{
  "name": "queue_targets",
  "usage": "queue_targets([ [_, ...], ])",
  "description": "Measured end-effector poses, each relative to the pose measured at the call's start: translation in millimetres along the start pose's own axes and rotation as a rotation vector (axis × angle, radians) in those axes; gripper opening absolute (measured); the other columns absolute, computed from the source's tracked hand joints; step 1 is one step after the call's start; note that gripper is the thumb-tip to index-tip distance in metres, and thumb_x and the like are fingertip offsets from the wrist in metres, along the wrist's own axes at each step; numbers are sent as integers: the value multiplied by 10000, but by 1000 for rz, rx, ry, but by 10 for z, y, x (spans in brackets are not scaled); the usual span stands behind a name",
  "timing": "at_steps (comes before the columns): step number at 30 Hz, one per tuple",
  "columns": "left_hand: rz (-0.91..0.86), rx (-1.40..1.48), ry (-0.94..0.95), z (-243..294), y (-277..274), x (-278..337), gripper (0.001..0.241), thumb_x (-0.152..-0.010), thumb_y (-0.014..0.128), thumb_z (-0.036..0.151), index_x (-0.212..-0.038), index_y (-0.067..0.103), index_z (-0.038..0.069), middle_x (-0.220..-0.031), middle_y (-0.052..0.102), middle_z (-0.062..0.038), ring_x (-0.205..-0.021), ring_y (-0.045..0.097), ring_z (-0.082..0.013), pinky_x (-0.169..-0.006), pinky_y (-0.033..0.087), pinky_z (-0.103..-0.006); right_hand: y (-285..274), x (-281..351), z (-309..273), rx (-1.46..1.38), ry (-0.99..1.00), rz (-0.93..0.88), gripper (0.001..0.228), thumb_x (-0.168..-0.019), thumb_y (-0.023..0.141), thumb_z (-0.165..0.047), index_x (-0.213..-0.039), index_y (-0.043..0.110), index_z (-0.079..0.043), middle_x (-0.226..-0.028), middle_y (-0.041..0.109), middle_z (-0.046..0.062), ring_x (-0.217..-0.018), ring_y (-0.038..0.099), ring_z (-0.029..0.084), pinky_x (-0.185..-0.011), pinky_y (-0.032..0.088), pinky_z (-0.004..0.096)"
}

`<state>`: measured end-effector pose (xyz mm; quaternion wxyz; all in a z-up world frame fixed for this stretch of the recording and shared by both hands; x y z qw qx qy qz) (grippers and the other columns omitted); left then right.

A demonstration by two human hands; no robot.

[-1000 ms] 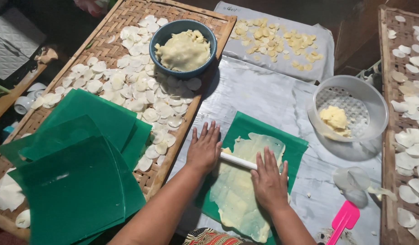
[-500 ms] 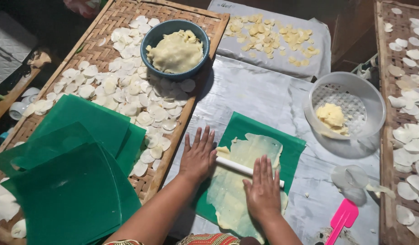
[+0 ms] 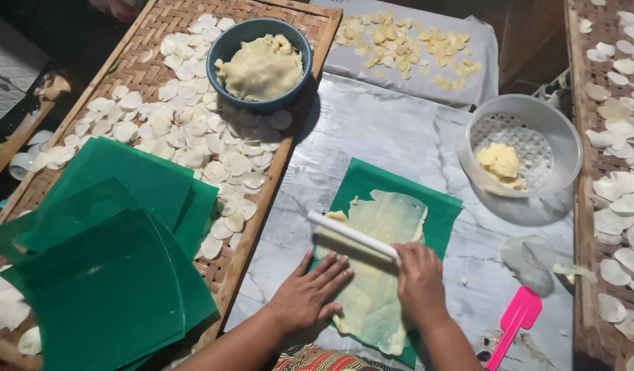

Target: Flattening dough with a rolling pin on a mat and transferring it to a bowl.

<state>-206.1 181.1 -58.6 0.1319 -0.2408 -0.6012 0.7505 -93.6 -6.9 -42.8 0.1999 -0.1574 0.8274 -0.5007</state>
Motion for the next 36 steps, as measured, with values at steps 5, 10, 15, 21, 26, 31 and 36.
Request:
queue_targets([
  [5,51,-10,-121,1,135,0,665,-1046,412,536,-1626,354,218,-1698,312,-37,-1589,190,-271,-1249,62,-565,-483,15,305,35,-18,248,343,-970,559,-56,-1290,661,-130,-1135,605,109,-1105,562,329,-983,423,456],
  [10,69,-30,-230,7,139,-147,627,-1067,350,505,-1639,304,252,-1711,253,-21,-1599,124,-262,-1246,8,-580,-445,81,511,87,6,265,353,-961,581,-52,-1289,668,-147,-1151,619,101,-1134,572,314,-989,432,466],
  [15,142,-306,-329,-36,175,-102,696,-1035,280,551,-1662,163,271,-1738,112,-1,-1628,10,-243,-1283,-70,-577,-385,296,465,43,14,250,356,-987,552,-68,-1319,661,-135,-1149,606,100,-1147,557,314,-1011,423,467],
  [21,17,456,-353,-109,-41,-65,886,-984,34,707,-1636,-72,117,-1735,-23,-193,-1616,-11,-313,-1242,-123,-586,-306,184,325,6,-23,201,440,-919,610,-19,-1325,664,-181,-1145,596,73,-1033,552,336,-925,442,469],
  [26,432,391,-559,-554,-282,74,623,-1095,233,349,-1654,203,74,-1720,181,-184,-1576,135,-378,-1218,57,-625,69,-113,291,169,-58,123,379,-930,590,-191,-1279,656,-325,-1100,554,-11,-1093,589,267,-889,502,420],
  [31,490,156,-489,-993,-421,-373,570,-1075,381,218,-1625,325,83,-1678,313,-178,-1552,256,-376,-1231,211,-551,198,-370,100,202,-97,79,539,-885,599,-178,-1346,620,-457,-1093,560,-19,-1097,590,258,-895,490,421],
  [36,205,49,-555,-1412,-212,-886,618,-1099,300,415,-1643,288,122,-1694,303,-133,-1583,202,-338,-1252,100,-609,289,-511,45,203,-55,19,522,-898,580,-204,-1347,636,-466,-1145,557,-19,-1166,574,251,-960,472,429],
])
Point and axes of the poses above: each hand's wrist, its own x-axis away from the middle knuckle, its own y-axis out of the palm, z = x × y, the point moved 8 cm from there along -x, towards the middle knuckle
